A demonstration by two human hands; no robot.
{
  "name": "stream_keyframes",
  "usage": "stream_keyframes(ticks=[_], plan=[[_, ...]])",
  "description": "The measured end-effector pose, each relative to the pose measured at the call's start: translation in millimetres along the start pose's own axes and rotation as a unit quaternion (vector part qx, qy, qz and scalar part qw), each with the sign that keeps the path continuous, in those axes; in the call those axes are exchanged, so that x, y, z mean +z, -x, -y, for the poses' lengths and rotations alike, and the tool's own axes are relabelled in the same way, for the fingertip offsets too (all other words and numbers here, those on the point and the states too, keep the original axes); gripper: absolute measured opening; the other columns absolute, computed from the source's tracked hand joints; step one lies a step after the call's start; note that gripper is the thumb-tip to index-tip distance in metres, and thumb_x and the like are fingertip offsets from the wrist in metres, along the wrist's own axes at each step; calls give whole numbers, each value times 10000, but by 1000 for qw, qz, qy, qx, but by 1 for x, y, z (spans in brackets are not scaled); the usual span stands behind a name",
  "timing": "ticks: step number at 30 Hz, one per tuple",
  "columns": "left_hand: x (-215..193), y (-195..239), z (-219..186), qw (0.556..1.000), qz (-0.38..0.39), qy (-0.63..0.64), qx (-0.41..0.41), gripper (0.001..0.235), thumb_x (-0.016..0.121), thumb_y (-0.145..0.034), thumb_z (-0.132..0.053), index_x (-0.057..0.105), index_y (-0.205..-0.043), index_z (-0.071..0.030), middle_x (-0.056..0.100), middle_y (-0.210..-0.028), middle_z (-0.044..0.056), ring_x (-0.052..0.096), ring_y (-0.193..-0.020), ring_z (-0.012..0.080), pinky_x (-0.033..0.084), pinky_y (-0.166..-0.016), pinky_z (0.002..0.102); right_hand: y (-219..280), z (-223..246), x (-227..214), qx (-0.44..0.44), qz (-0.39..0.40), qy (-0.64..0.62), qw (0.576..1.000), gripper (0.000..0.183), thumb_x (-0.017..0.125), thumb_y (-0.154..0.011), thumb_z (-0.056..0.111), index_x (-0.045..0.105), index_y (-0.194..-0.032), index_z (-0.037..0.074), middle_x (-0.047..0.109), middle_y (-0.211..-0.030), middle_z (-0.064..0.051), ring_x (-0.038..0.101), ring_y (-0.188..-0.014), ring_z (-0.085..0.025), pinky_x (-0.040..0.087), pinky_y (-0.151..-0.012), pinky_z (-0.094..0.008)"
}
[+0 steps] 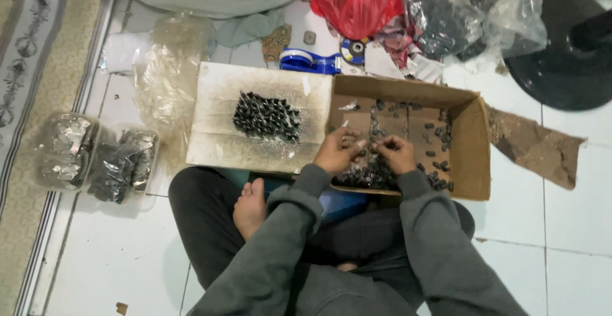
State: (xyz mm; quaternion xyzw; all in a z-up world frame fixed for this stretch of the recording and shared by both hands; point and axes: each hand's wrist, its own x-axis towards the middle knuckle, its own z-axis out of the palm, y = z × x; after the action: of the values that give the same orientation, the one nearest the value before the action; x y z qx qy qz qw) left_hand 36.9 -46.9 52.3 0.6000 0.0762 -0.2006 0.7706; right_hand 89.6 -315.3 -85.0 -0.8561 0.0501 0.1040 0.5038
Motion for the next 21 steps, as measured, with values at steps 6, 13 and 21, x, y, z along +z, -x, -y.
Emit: stream_keyframes(ticks=[6,13,21], plan=[[-8,19,17,947,-68,312,35,289,783,-987,-112,681,-1187,70,648,-1042,136,717,-924,221,670,-812,277,54,92,25,-23,-65,-242,968,234,902,-824,13,670,-793,23,668,-732,-109,654,-661,-172,519,-530,-336],[-32,32,33,942,-48,324,72,246,777,-1004,-115,730,-1194,34,637,-1042,89,623,-1072,192,623,-1002,381,77,156,43,-79,-30,-310,947,210,858,-851,-83,665,-934,-71,677,-786,-167,686,-712,-218,555,-608,-337],[-48,36,42,924,-113,348,108,285,838,-916,-25,727,-1173,26,778,-1040,201,779,-917,255,708,-778,301,90,209,67,-169,-23,-183,968,154,813,-909,-51,740,-1033,-107,748,-837,-234,748,-758,-231,625,-650,-370]])
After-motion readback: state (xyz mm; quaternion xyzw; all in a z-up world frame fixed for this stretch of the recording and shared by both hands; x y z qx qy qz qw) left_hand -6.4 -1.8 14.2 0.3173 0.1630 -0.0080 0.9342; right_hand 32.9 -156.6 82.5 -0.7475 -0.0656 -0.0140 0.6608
